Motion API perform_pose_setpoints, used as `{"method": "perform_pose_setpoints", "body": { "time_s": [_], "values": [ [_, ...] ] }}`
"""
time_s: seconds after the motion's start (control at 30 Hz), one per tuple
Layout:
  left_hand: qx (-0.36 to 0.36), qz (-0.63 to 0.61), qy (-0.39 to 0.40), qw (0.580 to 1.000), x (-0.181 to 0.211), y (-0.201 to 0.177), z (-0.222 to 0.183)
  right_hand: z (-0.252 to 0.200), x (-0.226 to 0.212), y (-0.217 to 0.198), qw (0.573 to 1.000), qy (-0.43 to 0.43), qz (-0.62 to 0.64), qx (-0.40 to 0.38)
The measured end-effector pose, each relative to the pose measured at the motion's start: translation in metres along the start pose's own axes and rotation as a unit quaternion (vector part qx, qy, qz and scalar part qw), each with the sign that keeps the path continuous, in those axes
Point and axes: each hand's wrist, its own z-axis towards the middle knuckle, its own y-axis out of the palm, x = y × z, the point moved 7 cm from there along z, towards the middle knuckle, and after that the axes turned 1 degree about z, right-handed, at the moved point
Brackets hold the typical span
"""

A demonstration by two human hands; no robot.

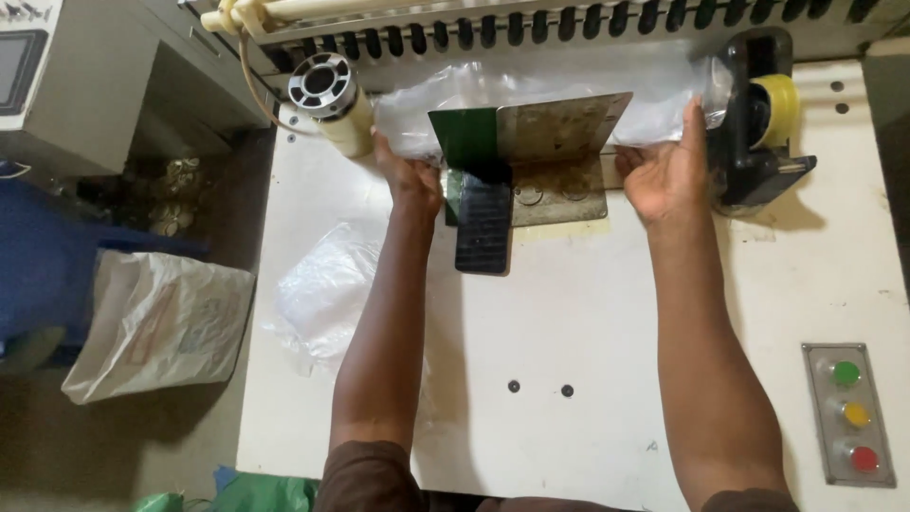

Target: A worker is manually packaging small items into plastic bags, smoothing them out, and organizing them on a factory workbench.

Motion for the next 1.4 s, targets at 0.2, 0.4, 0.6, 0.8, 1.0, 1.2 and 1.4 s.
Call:
{"method": "perform_pose_setpoints", "body": {
  "time_s": [0.2, 0.4, 0.6, 0.8, 1.0, 1.2, 1.4],
  "values": [
    [0.008, 0.005, -0.020, 1.000, 0.003, 0.005, -0.014, -0.005, 0.011, -0.029, 0.998, -0.051, 0.049, -0.005],
    [-0.030, 0.029, -0.024, 0.999, 0.022, 0.049, -0.072, -0.037, 0.003, -0.011, 0.996, -0.084, 0.003, -0.005],
    [-0.042, 0.109, -0.061, 0.991, 0.013, 0.034, -0.046, -0.068, -0.011, 0.076, 1.000, -0.015, -0.010, 0.001],
    [0.014, 0.287, -0.071, 0.955, 0.004, 0.055, 0.003, 0.066, 0.005, -0.008, 0.967, -0.010, -0.081, 0.243],
    [-0.096, 0.352, 0.043, 0.930, 0.000, 0.050, 0.010, 0.057, 0.009, -0.022, 0.986, -0.076, -0.043, 0.142],
    [0.059, 0.381, 0.318, 0.866, 0.088, 0.089, -0.153, -0.058, -0.002, -0.057, 0.929, -0.321, 0.107, 0.150],
    [0.024, 0.518, 0.306, 0.799, 0.110, 0.038, -0.250, -0.233, 0.013, -0.071, 0.933, -0.309, 0.025, 0.180]
  ]
}}
